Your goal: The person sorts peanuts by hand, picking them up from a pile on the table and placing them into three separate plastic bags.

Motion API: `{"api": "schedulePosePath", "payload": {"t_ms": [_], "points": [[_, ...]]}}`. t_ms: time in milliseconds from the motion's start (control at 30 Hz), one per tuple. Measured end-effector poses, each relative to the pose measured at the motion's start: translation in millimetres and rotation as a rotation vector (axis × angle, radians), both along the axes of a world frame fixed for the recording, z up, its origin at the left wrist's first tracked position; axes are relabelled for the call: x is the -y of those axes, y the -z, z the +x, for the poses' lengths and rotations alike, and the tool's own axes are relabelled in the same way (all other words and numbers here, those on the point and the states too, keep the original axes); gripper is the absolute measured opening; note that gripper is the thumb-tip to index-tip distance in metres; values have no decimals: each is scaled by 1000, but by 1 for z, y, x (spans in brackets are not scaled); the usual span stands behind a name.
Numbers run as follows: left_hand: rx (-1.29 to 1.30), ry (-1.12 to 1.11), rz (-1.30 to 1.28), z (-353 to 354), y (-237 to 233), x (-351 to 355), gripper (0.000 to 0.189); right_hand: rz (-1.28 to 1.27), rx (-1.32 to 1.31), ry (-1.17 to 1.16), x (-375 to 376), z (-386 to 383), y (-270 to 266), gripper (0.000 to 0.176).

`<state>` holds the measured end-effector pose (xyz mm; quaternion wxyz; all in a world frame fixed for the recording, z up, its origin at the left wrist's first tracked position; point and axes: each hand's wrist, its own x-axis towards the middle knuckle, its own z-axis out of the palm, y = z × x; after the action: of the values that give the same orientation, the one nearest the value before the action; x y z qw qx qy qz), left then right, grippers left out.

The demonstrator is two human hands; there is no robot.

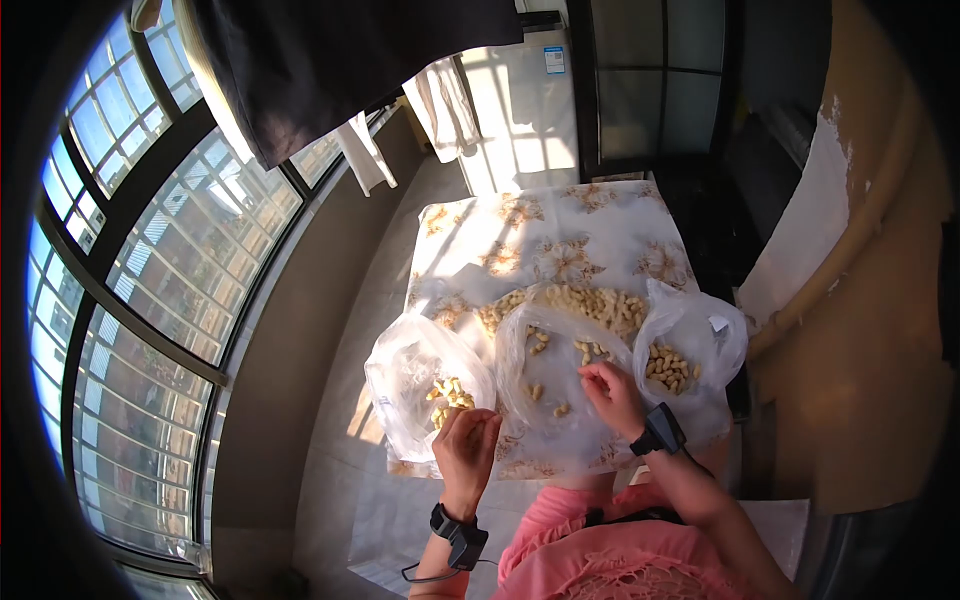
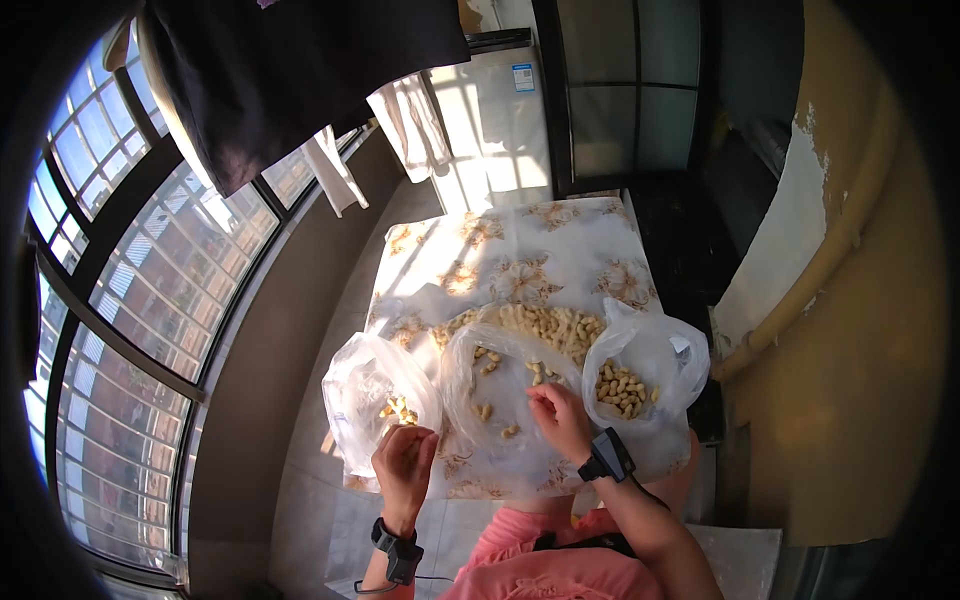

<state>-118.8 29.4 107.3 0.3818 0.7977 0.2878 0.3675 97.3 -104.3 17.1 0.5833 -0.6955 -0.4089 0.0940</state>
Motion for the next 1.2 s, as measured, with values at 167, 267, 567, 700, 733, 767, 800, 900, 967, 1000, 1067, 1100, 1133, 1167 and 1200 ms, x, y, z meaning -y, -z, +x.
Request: {"api": "schedulePosePath", "payload": {"t_ms": [167, 267, 567, 700, 733, 767, 800, 900, 967, 1000, 1067, 1100, 1133, 1167, 1200], "points": [[-11, 469, -543, 35, 53, 31, 21, -3, 11, 15, 0, -1, -1, 15], [-76, 503, -470, 57, 71, 39, 23, -8, 18, 12, 1, 1, 1, 16], [-100, 322, -105, 88, 62, 24, 22, 11, 16, 14, 1, -1, -1, 17], [1, 360, -523, 90, 82, 23, 20, -9, 15, 19, 1, -2, -2, 18], [34, 368, -559, 91, 86, 23, 19, 1, 12, 15, 1, -2, -1, 18], [31, 369, -562, 91, 92, 23, 19, -1, 9, 17, 2, -2, -1, 18], [33, 359, -530, 93, 97, 22, 20, 14, -5, -5, 2, -2, -1, 18], [30, 300, -443, 97, 105, 24, 23, 43, -8, -44, 3, -1, 1, 19], [24, 252, -389, 101, 104, 25, 26, 57, 2, -61, 3, -1, 0, 21], [21, 222, -369, 102, 101, 27, 27, 54, 35, -83, 4, -2, -3, 22], [17, 195, -351, 106, 105, 28, 29, 50, 68, -102, 6, -3, -10, 23], [65, 199, -355, 108, 109, 27, 27, 28, 46, -106, 7, -4, -13, 23], [111, 202, -360, 109, 112, 27, 25, 5, 23, -112, 7, -4, -15, 23], [109, 201, -362, 108, 115, 27, 25, 4, 21, -112, 6, -4, -16, 23], [99, 218, -378, 108, 109, 28, 24, 32, 31, -119, 6, -5, -16, 24]]}}
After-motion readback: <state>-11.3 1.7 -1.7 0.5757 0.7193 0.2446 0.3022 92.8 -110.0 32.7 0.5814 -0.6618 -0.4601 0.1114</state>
